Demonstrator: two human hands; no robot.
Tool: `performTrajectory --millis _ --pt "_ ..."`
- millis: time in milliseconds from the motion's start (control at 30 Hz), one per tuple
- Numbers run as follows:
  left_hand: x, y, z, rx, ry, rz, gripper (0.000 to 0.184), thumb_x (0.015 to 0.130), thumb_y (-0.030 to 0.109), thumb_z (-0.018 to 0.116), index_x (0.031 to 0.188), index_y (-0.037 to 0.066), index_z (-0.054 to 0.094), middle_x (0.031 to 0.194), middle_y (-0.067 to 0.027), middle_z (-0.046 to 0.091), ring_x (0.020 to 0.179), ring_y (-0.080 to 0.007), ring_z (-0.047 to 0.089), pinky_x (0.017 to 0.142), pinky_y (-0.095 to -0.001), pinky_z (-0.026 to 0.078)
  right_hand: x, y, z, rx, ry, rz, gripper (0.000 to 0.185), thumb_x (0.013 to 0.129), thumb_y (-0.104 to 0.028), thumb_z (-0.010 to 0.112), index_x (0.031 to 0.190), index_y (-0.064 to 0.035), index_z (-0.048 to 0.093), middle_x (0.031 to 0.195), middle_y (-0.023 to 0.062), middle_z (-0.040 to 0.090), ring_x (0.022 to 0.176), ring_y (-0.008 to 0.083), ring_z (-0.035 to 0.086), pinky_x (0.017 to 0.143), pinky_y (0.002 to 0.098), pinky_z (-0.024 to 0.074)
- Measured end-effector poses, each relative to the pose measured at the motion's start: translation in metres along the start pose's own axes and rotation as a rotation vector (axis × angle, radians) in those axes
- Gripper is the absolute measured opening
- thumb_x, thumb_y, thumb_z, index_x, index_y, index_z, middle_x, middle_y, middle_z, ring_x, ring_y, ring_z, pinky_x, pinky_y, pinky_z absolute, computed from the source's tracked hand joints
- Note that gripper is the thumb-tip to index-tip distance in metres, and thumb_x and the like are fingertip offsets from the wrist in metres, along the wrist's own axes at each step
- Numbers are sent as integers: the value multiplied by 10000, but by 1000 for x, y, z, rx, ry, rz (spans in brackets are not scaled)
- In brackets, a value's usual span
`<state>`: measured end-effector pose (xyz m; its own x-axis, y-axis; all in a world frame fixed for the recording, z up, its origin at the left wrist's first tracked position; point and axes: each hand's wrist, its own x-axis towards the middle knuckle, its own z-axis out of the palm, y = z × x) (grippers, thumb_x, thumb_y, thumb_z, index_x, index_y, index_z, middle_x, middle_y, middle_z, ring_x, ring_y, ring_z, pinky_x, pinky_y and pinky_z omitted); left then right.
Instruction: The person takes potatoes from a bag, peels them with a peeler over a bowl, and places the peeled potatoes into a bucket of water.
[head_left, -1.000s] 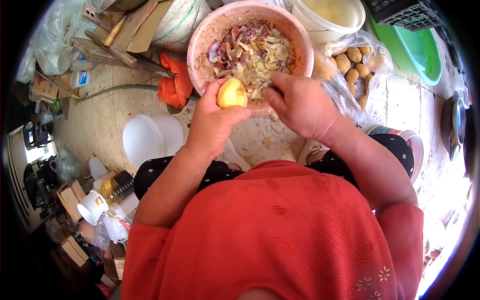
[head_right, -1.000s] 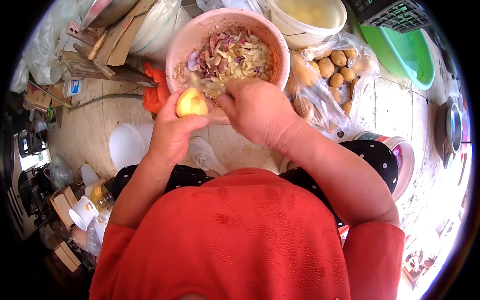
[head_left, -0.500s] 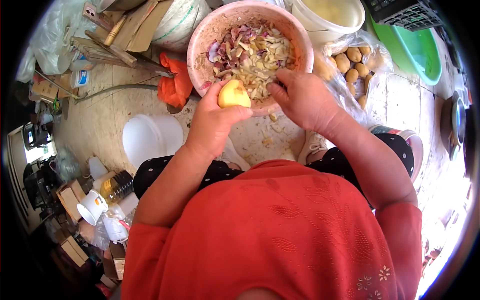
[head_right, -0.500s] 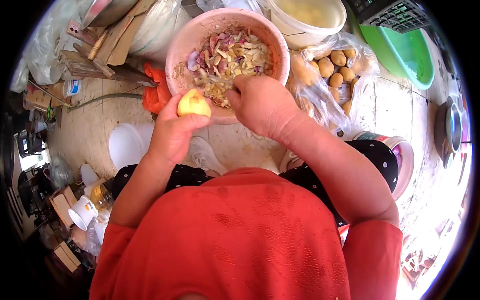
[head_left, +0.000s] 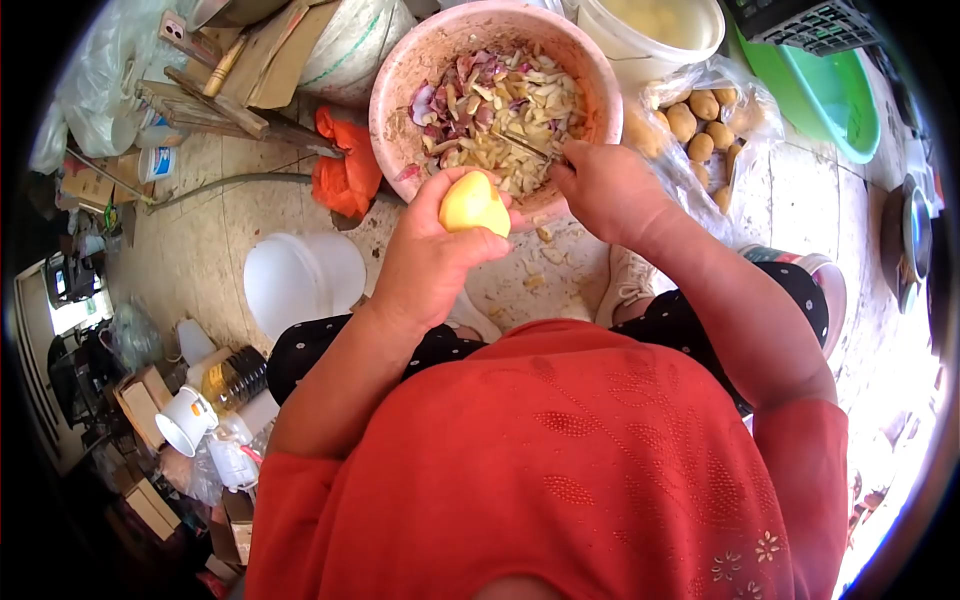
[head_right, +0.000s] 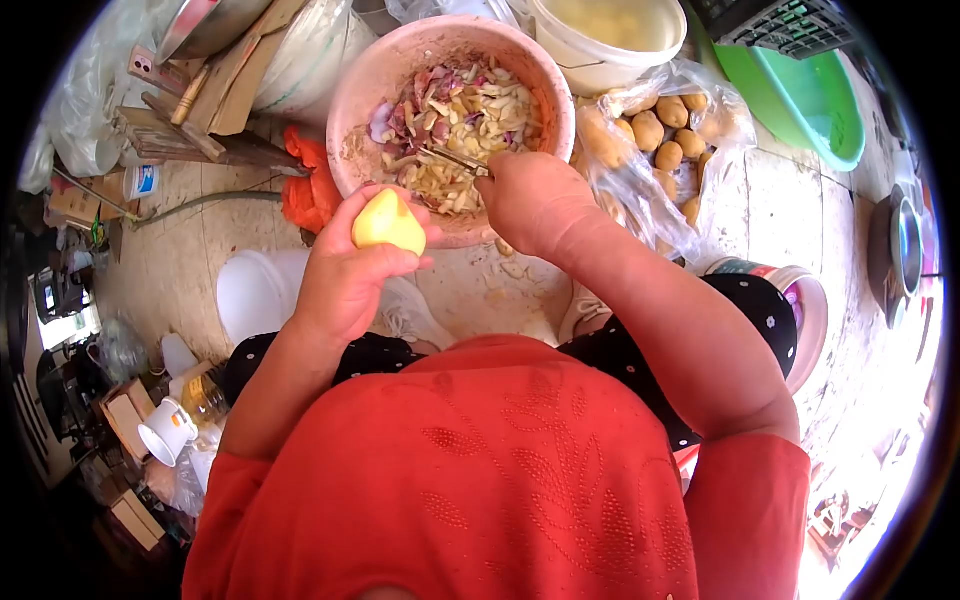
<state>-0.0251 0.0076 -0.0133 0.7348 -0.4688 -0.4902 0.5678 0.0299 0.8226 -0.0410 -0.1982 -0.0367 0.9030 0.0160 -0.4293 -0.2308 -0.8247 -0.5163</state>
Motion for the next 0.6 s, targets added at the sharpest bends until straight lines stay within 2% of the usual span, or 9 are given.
performTrajectory --millis 100,200,267,333,367,433,500,533,600 --pt "1 -3 -6 -28 61 24 491 765 -51 623 1228 19 478 1095 -100 599 1010 -241 630 824 -369 529 -4 -9 -7 35 22 -37 344 937 -309 467 960 -2 619 919 225 669 890 397 640 827 475 501" --pt "4 -2 -7 -63 65 2 494 781 -52 616 1249 20 474 1092 -87 602 999 -226 630 813 -365 532 -15 -22 -7 111 63 -137 323 934 -311 488 916 -7 597 875 211 667 833 396 645 773 479 512" --pt "5 -3 -5 -77 63 -9 503 789 -49 615 1265 21 469 1090 -81 604 988 -216 630 806 -362 532 -22 -25 0 149 99 -301 296 927 -308 518 875 -20 567 822 195 659 765 389 646 704 485 517" --pt "6 -2 -2 -105 101 -25 557 744 -58 656 1263 -8 459 1056 -79 593 884 -155 617 732 -305 540 -28 -27 8 131 120 -343 265 923 -282 548 879 -20 560 791 191 639 746 398 635 681 478 513" --pt "7 -4 -4 -106 101 -27 557 744 -58 656 1263 -8 459 1056 -79 593 884 -155 617 732 -305 540 -29 -27 10 114 145 -383 240 918 -256 577 883 -20 552 760 188 619 727 406 623 657 470 509" --pt "8 -8 -9 -5 59 -125 542 745 -56 656 1252 -9 470 1024 -79 602 871 -151 613 728 -302 536 -26 -25 9 121 129 -352 247 927 -267 557 897 -22 561 782 196 635 744 402 628 683 482 508" --pt "3 -10 -5 66 49 -54 539 745 -56 656 1249 -7 471 1024 -78 602 876 -151 611 728 -299 534 -12 -18 4 24 31 -66 265 934 -277 534 902 -17 571 805 207 648 758 406 626 712 498 501" --pt "1 -11 -3 136 39 20 535 745 -55 655 1245 -5 473 1024 -78 602 881 -150 608 729 -296 532 -3 -10 -10 -78 -67 -87 302 935 -270 465 931 -14 626 913 212 671 858 381 650 776 475 516" --pt "3 -7 -4 143 41 10 524 757 -54 645 1251 8 483 1067 -85 601 928 -174 611 772 -328 530 -3 -5 -14 -17 18 -79 312 935 -277 468 916 -11 629 920 216 669 866 385 647 781 475 514"
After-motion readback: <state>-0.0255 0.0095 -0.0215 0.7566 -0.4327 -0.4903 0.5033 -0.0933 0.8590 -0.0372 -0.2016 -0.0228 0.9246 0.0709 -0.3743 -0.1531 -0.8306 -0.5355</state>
